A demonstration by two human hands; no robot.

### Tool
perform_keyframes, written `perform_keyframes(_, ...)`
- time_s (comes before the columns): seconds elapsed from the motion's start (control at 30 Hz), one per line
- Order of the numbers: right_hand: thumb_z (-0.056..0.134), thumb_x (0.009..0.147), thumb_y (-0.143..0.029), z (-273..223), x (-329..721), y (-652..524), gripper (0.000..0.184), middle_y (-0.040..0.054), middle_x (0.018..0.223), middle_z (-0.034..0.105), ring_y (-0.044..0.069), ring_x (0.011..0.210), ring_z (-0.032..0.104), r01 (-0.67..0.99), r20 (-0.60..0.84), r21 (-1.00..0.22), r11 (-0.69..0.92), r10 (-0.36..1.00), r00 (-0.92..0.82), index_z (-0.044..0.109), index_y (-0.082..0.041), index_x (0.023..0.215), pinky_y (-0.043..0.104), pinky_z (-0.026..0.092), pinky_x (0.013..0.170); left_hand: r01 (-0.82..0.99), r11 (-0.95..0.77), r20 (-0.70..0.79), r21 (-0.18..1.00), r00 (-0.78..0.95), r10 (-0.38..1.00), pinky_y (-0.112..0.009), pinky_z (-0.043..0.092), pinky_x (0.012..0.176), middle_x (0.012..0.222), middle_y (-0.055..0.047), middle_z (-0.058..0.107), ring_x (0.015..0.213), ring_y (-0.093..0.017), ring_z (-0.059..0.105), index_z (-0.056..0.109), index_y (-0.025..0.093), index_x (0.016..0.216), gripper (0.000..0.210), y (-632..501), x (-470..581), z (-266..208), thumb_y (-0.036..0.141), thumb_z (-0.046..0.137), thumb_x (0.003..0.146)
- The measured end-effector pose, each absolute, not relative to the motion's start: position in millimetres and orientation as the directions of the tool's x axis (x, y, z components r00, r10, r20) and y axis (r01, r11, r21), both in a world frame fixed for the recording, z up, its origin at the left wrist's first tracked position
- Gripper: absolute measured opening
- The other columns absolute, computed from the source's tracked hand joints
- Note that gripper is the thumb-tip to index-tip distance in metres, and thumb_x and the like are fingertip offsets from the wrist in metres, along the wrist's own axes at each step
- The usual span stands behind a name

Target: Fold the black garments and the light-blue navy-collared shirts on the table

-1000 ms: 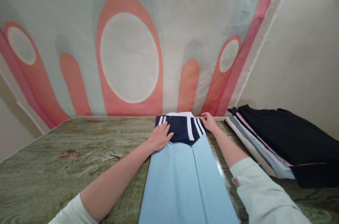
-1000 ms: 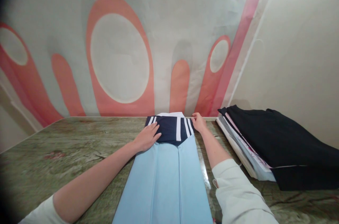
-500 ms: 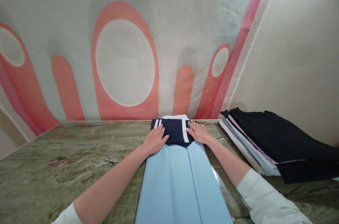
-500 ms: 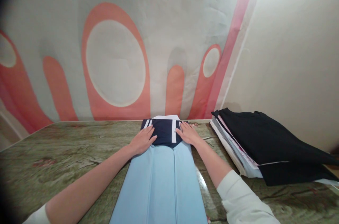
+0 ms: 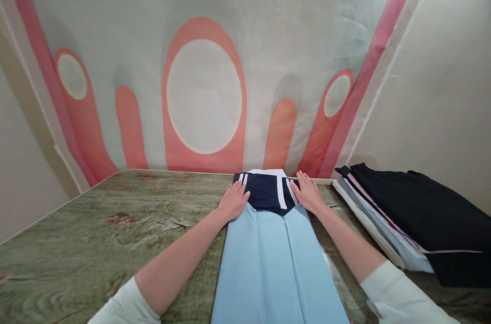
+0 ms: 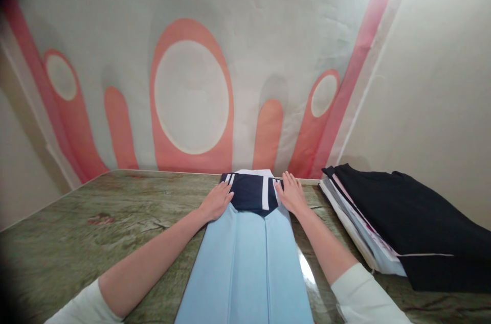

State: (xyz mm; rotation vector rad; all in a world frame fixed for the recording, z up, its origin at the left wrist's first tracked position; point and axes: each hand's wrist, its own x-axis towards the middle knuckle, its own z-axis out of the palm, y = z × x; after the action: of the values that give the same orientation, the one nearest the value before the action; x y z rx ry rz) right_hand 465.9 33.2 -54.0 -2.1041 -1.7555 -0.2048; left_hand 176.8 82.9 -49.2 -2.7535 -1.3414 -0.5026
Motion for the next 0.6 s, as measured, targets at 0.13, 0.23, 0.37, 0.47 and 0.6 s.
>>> perform_keyframes(0.13, 0.018, 0.088, -0.057, -40.3, 427.5, 21.7, 0.067, 0.0062, 0.147, 0.019, 0.021, 0.135, 0.014, 0.968, 0.354, -0.144, 0.208, 0.924, -0.146, 0.025, -0.015, 0.14, 0.039, 0.012, 0.109, 0.744, -0.663, 0.296, 0.079, 0.618, 0.729, -0.037, 0.02, 0.106, 0.138, -0.014, 0.037, 0.129, -0.024, 0.03, 0.039, 0.011, 0.13, 0.053, 84.9, 172.2, -46.1, 0.045, 0.024, 0.092)
perform_keyframes(0.23, 0.016, 0.088, -0.059, -39.4, 403.4, 14.7, 0.067, 0.0038, 0.147, 0.022, 0.021, 0.135, 0.015, 0.929, 0.24, -0.157, 0.335, 0.925, -0.293, 0.029, -0.019, 0.139, 0.039, 0.012, 0.109, 0.733, -0.676, 0.282, 0.07, 0.636, 0.719, -0.037, 0.023, 0.104, 0.138, -0.013, 0.037, 0.127, -0.024, 0.033, 0.038, 0.013, 0.131, 0.056, 87.3, 168.4, -42.9, 0.05, 0.026, 0.09)
perform_keyframes(0.37, 0.013, 0.087, -0.062, -43.4, 395.3, 13.0, 0.07, 0.0046, 0.146, 0.023, 0.021, 0.135, 0.016, 0.926, 0.131, -0.193, 0.323, 0.944, -0.302, 0.03, -0.019, 0.139, 0.039, 0.013, 0.109, 0.742, -0.666, 0.235, 0.078, 0.636, 0.735, -0.038, 0.025, 0.102, 0.141, -0.01, 0.034, 0.128, -0.024, 0.032, 0.032, 0.017, 0.135, 0.062, 97.6, 165.5, -40.7, 0.055, 0.03, 0.086)
perform_keyframes(0.47, 0.013, 0.086, -0.063, -43.6, 397.7, 14.3, 0.071, 0.0043, 0.147, 0.021, 0.021, 0.135, 0.014, 0.927, 0.109, -0.2, 0.316, 0.948, -0.3, 0.028, -0.019, 0.14, 0.039, 0.012, 0.109, 0.744, -0.663, 0.188, 0.089, 0.641, 0.744, -0.038, 0.023, 0.104, 0.144, -0.009, 0.028, 0.131, -0.023, 0.026, 0.028, 0.018, 0.137, 0.064, 109.6, 166.2, -41.2, 0.056, 0.03, 0.086)
perform_keyframes(0.6, 0.013, 0.086, -0.063, -42.0, 398.2, 14.2, 0.071, 0.0041, 0.147, 0.02, 0.02, 0.135, 0.013, 0.929, 0.1, -0.201, 0.312, 0.95, -0.297, 0.027, -0.019, 0.14, 0.039, 0.011, 0.109, 0.762, -0.638, 0.132, 0.108, 0.625, 0.769, -0.039, 0.019, 0.105, 0.146, -0.007, 0.02, 0.133, -0.023, 0.021, 0.025, 0.018, 0.139, 0.067, 124.5, 168.9, -42.8, 0.059, 0.025, 0.086)
